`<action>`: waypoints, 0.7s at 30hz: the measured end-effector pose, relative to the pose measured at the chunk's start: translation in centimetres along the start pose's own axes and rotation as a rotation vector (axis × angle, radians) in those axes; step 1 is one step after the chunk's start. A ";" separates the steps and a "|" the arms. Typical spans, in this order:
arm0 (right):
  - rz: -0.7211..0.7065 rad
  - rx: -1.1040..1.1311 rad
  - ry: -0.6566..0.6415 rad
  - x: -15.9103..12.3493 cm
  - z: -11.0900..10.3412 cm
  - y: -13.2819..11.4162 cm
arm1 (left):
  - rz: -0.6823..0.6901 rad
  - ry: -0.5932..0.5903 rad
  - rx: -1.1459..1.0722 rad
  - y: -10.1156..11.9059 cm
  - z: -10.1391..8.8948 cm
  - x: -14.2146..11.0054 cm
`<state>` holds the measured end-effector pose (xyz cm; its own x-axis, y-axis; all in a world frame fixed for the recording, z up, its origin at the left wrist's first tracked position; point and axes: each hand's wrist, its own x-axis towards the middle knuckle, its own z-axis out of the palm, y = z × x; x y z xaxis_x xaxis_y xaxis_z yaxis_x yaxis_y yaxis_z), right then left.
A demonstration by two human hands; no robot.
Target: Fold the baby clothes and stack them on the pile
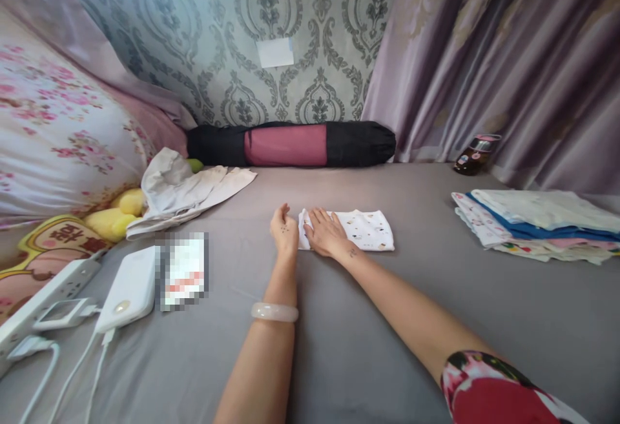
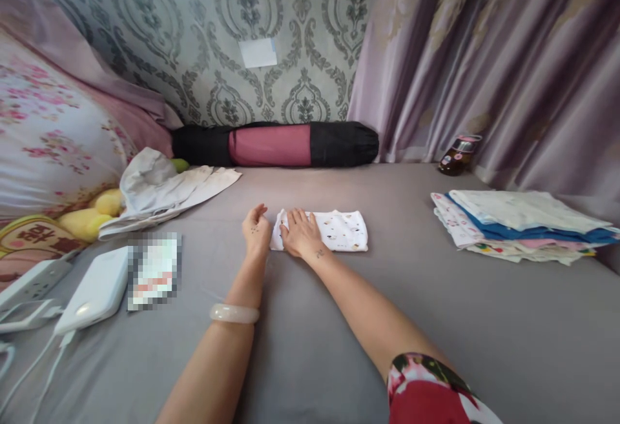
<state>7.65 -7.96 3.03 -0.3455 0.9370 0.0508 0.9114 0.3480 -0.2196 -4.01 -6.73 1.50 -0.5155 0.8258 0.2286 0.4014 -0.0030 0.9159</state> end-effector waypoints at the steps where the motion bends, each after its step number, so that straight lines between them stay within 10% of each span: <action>1: 0.002 -0.003 0.000 0.0 0.2 0.0 | -0.008 0.004 -0.008 0.0 -0.1 0.0; 21: -0.058 -0.034 -0.060 1.1 -0.2 -4.1 | -0.047 0.124 -0.041 -0.5 -0.5 0.5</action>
<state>3.55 -8.35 4.16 -0.4098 0.9122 0.0036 0.8962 0.4033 -0.1848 -4.87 -6.60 1.33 -0.6238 0.7493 0.2223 0.3451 0.0089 0.9385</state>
